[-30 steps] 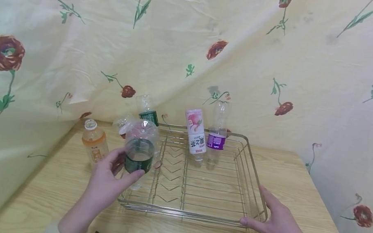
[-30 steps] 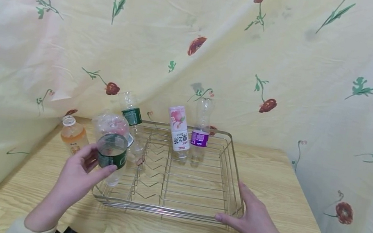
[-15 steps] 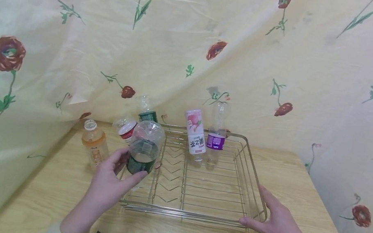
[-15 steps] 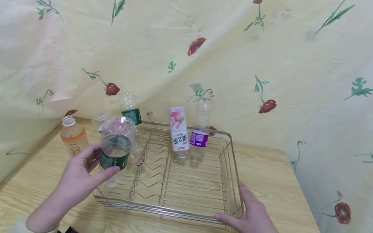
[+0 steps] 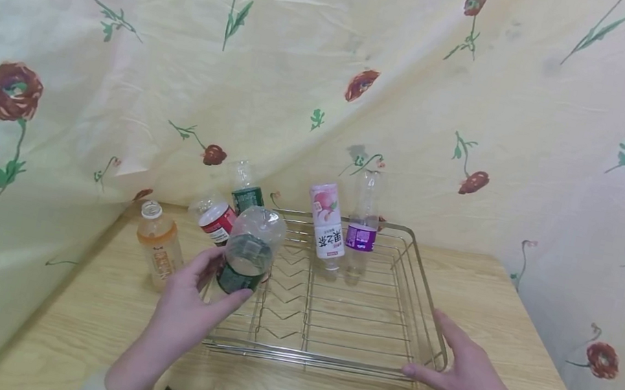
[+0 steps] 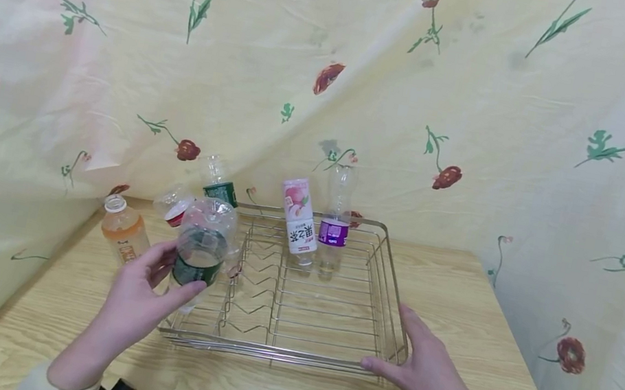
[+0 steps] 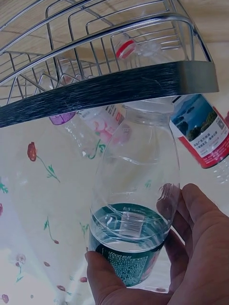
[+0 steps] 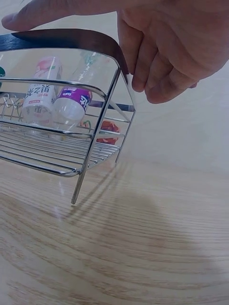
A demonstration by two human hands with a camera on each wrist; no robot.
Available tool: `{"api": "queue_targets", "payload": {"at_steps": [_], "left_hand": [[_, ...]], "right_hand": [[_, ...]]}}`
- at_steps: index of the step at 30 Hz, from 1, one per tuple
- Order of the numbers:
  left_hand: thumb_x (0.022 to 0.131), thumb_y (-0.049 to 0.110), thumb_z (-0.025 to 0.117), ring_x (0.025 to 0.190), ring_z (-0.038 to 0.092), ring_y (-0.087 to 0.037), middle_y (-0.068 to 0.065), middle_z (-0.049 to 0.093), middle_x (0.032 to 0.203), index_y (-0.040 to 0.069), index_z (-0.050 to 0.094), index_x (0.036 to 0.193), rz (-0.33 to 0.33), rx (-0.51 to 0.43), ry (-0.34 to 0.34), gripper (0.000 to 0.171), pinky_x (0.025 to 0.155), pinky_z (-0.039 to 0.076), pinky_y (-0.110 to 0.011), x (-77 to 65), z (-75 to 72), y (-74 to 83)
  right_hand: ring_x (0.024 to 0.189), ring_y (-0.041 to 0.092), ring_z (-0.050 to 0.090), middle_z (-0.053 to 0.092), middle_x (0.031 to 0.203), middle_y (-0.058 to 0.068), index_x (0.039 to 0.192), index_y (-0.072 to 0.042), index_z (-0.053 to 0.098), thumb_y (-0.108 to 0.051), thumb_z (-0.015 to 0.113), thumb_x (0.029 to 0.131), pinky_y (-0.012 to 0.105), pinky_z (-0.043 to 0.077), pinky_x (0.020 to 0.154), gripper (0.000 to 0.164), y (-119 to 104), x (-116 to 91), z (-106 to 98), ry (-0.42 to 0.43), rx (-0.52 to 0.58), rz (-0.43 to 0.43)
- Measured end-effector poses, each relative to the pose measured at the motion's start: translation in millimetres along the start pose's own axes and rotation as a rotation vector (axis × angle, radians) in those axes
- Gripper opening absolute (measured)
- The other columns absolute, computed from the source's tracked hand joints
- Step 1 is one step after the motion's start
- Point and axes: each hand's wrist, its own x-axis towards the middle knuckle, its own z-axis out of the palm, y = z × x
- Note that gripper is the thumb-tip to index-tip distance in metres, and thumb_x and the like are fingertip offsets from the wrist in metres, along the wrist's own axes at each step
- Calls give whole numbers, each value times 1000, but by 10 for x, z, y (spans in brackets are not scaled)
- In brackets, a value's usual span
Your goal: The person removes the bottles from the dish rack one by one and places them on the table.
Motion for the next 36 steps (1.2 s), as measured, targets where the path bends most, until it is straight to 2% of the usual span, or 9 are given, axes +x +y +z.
{"api": "queue_targets", "payload": {"at_steps": [6, 17, 25, 36], "left_hand": [[80, 18, 90, 131, 52, -33, -12, 58, 141, 4, 56, 139, 19, 35, 3, 69, 110, 38, -51, 14, 22, 28], [78, 14, 91, 128, 55, -31, -13, 61, 135, 2, 57, 137, 53, 76, 4, 70, 109, 41, -49, 41, 72, 21], [76, 20, 93, 120, 58, -28, -10, 64, 127, 4, 59, 137, 65, 196, 12, 72, 105, 44, -55, 59, 127, 60], [73, 17, 94, 118, 58, -27, -7, 64, 127, 7, 61, 135, 172, 280, -11, 71, 102, 47, -53, 88, 213, 78]], "right_hand": [[134, 59, 35, 30, 154, 36, 156, 8, 25, -52, 86, 77, 73, 34, 103, 117, -41, -10, -46, 7, -6, 19], [129, 59, 41, 32, 154, 35, 157, 5, 26, -47, 84, 82, 74, 37, 100, 109, -97, 2, -103, 46, -16, -16], [128, 57, 44, 36, 154, 32, 158, -1, 28, -43, 85, 83, 74, 39, 97, 104, -188, 19, -167, 88, -25, -64], [136, 51, 39, 39, 155, 25, 161, -13, 29, -43, 86, 81, 71, 39, 99, 102, -343, 46, -217, 140, -30, -157]]}}
